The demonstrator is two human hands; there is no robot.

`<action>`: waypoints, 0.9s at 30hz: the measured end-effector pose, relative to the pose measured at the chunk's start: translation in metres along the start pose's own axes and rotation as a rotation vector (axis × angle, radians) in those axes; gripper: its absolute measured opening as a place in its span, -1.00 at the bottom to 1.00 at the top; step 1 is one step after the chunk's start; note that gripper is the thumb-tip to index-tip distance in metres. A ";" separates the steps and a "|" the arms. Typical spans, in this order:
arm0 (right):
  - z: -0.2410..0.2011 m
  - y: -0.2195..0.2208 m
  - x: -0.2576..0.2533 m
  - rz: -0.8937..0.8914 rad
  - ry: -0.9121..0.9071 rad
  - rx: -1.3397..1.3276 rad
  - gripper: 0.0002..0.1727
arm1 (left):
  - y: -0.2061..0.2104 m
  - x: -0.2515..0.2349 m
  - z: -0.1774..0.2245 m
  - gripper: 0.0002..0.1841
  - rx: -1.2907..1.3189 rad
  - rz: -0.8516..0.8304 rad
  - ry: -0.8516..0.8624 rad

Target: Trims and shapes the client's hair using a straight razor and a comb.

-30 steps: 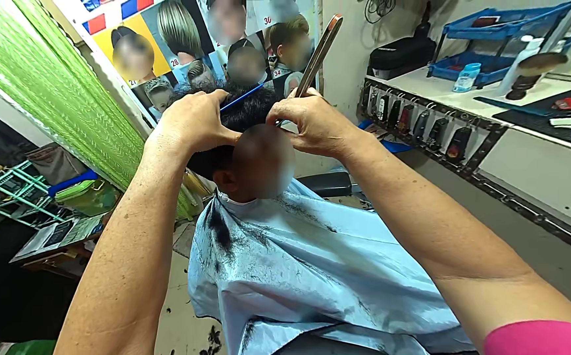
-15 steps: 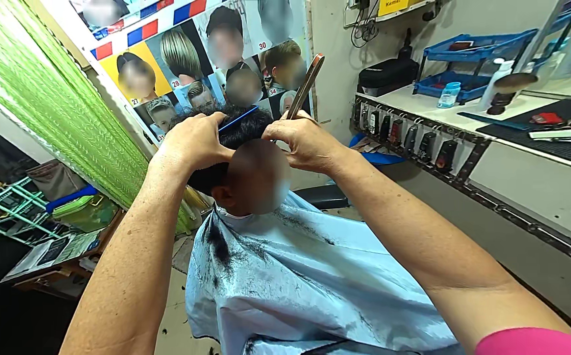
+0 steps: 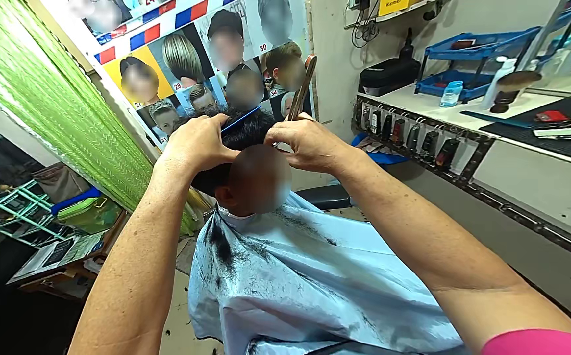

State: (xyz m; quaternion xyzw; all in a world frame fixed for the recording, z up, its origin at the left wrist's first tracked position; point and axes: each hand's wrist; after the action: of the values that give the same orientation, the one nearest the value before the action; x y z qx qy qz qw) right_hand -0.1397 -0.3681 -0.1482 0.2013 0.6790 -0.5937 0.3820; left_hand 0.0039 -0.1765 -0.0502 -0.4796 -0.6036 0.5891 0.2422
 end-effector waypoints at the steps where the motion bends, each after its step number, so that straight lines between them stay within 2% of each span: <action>1: 0.000 -0.001 0.001 0.027 0.005 -0.031 -0.83 | 0.000 0.000 0.000 -0.13 0.000 -0.006 0.003; 3: 0.001 -0.002 0.001 0.077 0.013 -0.067 -0.82 | -0.001 0.000 0.000 -0.11 -0.004 -0.016 0.004; 9: -0.001 0.002 0.003 0.037 0.022 -0.012 -0.81 | -0.004 0.002 0.001 -0.08 0.006 -0.063 0.008; 23: -0.004 0.008 0.009 0.079 0.024 0.012 -0.81 | -0.004 0.002 0.000 -0.01 0.004 -0.074 -0.018; 27: -0.020 0.007 0.018 0.179 0.099 -0.002 -0.81 | -0.004 0.002 0.000 -0.02 0.004 -0.075 -0.013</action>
State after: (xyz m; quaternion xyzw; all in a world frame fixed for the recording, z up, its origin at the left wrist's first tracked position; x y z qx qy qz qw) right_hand -0.1517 -0.3509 -0.1666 0.2898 0.6767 -0.5460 0.3999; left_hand 0.0015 -0.1740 -0.0472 -0.4520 -0.6215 0.5841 0.2613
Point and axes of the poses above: each hand's wrist, its own x-axis away from the middle knuckle, its own y-axis out of the palm, z = x × y, and after that the axes turned 1 degree about y, right-handed
